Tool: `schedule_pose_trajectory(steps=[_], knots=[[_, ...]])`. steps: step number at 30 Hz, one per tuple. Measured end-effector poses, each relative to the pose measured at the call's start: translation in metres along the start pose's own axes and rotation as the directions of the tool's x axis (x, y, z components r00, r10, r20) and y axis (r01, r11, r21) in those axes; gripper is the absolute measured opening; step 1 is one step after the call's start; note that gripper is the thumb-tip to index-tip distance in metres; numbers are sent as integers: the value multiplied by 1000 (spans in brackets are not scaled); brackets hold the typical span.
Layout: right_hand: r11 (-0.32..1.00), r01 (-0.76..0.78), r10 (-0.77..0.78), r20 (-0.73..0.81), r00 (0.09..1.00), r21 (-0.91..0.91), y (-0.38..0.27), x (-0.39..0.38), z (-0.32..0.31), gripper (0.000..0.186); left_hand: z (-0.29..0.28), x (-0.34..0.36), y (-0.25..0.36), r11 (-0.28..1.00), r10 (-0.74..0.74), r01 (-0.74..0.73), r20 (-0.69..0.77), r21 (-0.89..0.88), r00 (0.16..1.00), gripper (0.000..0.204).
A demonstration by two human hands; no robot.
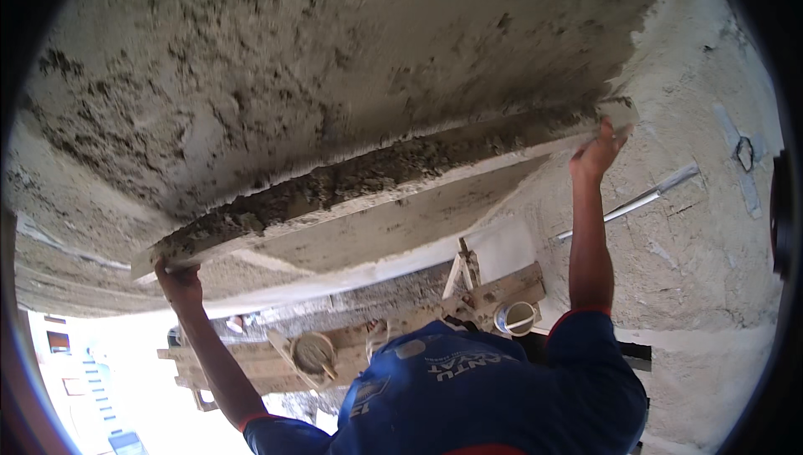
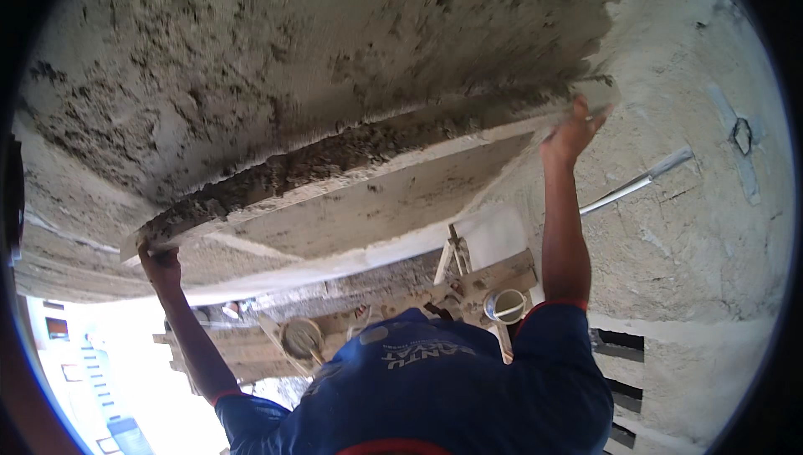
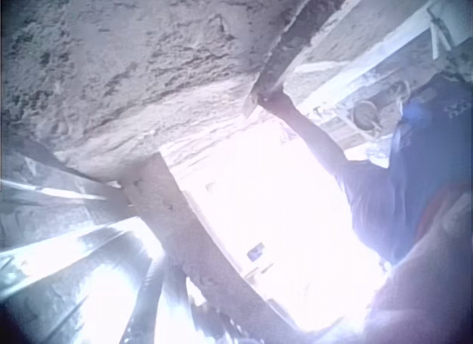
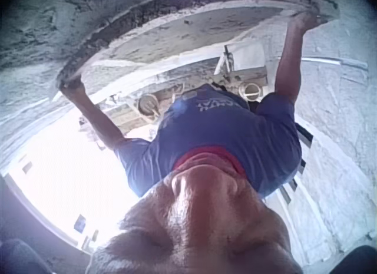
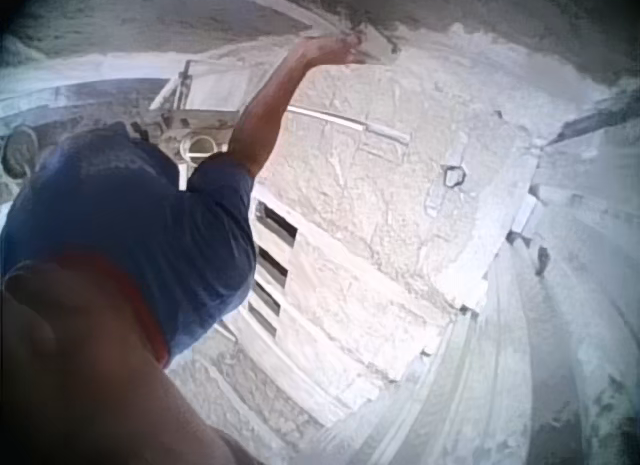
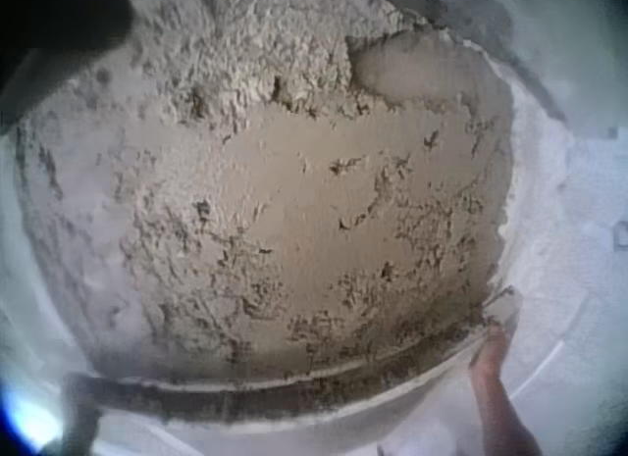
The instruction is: The person applies mortar to a wall using a trowel from a bucket, then levels and smooths the surface by sliding a long wooden board across it.
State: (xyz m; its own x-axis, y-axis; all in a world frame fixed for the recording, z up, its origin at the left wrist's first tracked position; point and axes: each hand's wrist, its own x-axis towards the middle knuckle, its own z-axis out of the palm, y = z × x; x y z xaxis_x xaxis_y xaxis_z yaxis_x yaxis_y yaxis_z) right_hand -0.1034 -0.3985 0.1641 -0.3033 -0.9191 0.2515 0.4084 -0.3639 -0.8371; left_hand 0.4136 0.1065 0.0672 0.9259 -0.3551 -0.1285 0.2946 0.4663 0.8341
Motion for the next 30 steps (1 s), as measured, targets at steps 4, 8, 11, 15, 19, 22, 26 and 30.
schedule_pose_trajectory(steps=[4,8,11,15,19,22,26,30], knots=[[975,-110,101,56,993,194,43,-14,-67,65,-23,-26,-34,996,-89,91,-106,11,990,44],[837,-425,437,47,898,345,81,-40,-133,46,-52,-51,-76,982,-172,184,-216,33,961,37],[853,-464,473,22,881,237,102,-66,-175,44,-93,-61,-108,951,-290,308,-272,22,917,32],[896,-440,440,10,898,66,149,-84,-235,45,-157,-68,-144,903,-370,414,-287,111,884,31],[562,-677,629,-285,723,-475,259,-82,-263,62,-176,-50,-220,833,-370,519,-505,191,780,24],[708,-586,519,-272,810,-395,302,-85,-272,78,-174,-39,-245,777,-282,568,-657,272,700,26],[648,-676,537,-420,732,-350,275,-73,-295,71,-172,-49,-224,763,-457,604,-468,232,757,27],[763,-252,288,-36,957,-595,231,-50,-288,48,-142,-52,-184,861,-421,492,-358,132,833,22]])
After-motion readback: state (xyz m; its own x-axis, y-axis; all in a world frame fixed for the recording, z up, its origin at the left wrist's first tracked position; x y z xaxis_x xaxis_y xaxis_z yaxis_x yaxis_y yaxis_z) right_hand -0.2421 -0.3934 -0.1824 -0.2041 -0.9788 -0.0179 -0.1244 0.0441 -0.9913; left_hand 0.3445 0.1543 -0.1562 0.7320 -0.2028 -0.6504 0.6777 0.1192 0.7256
